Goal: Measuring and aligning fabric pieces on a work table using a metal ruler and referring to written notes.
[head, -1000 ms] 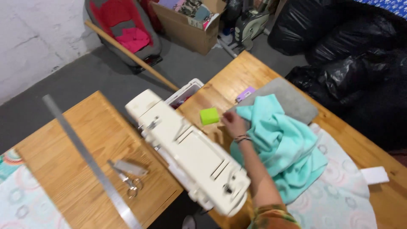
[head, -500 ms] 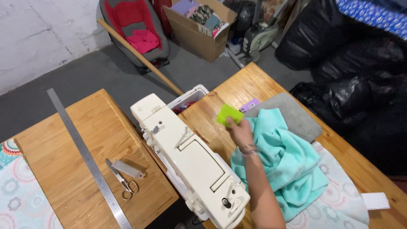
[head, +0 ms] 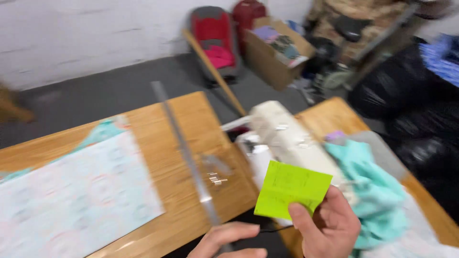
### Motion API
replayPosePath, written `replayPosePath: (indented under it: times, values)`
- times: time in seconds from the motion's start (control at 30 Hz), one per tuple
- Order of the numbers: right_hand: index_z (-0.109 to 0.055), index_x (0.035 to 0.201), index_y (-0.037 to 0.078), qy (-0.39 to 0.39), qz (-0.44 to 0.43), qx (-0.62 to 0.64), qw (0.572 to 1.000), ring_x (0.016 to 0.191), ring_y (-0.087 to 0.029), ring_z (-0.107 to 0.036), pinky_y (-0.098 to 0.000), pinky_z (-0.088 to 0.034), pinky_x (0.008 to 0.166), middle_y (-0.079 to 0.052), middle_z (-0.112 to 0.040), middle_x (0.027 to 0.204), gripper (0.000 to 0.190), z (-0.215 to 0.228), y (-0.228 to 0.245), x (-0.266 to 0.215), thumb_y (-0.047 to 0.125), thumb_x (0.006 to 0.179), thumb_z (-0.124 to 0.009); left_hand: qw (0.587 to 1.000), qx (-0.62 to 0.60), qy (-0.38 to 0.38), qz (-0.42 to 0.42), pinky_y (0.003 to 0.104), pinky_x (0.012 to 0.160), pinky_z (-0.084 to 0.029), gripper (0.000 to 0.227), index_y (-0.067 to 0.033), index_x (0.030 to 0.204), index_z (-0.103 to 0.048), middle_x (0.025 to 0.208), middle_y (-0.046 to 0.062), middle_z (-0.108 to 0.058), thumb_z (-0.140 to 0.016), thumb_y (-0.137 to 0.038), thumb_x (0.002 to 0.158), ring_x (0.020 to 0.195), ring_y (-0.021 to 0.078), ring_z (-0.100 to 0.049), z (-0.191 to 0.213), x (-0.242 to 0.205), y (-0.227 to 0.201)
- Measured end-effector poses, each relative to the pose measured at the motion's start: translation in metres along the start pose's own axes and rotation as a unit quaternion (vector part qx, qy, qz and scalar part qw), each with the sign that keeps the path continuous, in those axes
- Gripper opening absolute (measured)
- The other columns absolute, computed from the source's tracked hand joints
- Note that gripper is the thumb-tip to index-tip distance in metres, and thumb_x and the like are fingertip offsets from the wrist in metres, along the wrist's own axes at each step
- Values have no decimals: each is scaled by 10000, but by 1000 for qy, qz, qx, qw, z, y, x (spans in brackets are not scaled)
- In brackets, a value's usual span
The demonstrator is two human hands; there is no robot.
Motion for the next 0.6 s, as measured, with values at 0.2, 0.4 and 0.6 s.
replayPosePath:
  times: [0.2,0.4,0.6]
  values:
    - [-688,1107,-84,104,-126,80,983,701,-191,-700,-340,-624,651,-166,-766,907,433,-131,-3,-125,-72,686,-785,926,223,-257,-161,369,1118,-467,217,-254,1033,-819,1259,103,-717,-856,-258,819,1204,236,-693,153,-98,-23]
    - [-689,1174,-149,253,-155,111,949,798,-238,-734,-363,-632,775,-209,-781,967,520,-247,0,-221,-106,669,-801,929,145,-296,-170,291,894,-646,222,-38,1064,-775,1125,178,-794,-800,-83,848,1029,225,-797,278,-156,-49]
    - [-672,1100,-160,309,-122,111,937,777,-265,-751,-343,-645,774,-244,-778,927,445,-304,36,-271,-127,674,-794,913,5,-401,-71,252,770,-698,225,1,1025,-812,977,143,-843,-815,6,800,849,160,-806,328,-211,-34]
Point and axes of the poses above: each hand's wrist, its own x-axis towards the middle knuckle, its own z-axis out of the back of the hand, y = z × x, the point moved 6 cm from there along x, towards the middle knuckle
